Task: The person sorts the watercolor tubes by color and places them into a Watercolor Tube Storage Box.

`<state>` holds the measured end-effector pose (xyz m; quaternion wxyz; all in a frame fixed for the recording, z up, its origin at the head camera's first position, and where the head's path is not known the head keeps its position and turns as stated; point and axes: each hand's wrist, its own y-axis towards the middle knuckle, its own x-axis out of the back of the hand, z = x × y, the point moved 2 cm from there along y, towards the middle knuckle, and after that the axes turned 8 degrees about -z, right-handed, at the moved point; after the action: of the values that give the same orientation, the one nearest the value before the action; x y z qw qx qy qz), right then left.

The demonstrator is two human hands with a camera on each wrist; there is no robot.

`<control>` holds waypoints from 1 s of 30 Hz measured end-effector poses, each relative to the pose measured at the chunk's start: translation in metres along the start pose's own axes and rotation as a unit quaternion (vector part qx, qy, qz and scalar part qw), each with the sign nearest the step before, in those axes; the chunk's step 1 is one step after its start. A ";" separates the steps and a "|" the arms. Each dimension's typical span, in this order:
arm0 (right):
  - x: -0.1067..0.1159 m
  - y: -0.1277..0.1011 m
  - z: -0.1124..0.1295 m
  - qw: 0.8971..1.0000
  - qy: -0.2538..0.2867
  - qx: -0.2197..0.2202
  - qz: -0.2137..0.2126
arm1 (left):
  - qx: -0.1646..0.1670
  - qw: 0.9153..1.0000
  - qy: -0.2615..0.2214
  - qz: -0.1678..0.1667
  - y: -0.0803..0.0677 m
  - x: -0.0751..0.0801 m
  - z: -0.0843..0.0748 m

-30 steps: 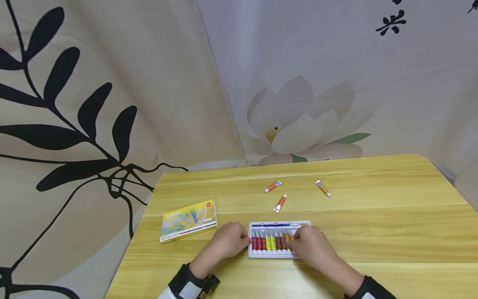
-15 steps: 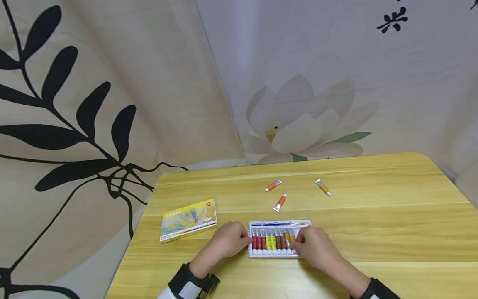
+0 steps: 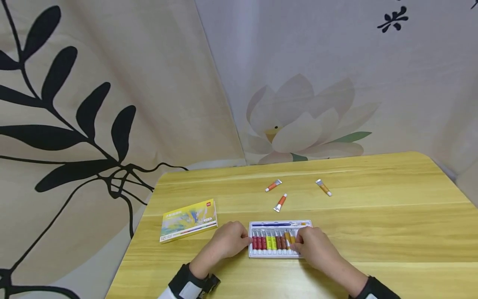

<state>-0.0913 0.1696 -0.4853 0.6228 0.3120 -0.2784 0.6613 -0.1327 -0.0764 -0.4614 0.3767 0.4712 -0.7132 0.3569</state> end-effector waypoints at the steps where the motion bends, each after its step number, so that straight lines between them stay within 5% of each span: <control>1: 0.000 0.000 0.000 1.000 0.001 -0.002 0.001 | 0.001 1.000 0.001 0.000 0.000 0.000 0.000; 18: 0.012 0.006 -0.001 0.999 0.027 0.040 0.014 | -0.004 1.000 0.004 -0.006 0.000 0.000 0.000; 30: 0.047 0.037 -0.015 0.987 -0.087 0.089 -0.098 | 0.002 1.000 0.008 0.005 0.001 -0.001 -0.001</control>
<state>-0.1305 0.2091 -0.4587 0.6282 0.4479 -0.2395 0.5894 -0.1326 -0.0747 -0.4617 0.3797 0.4654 -0.7116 0.3646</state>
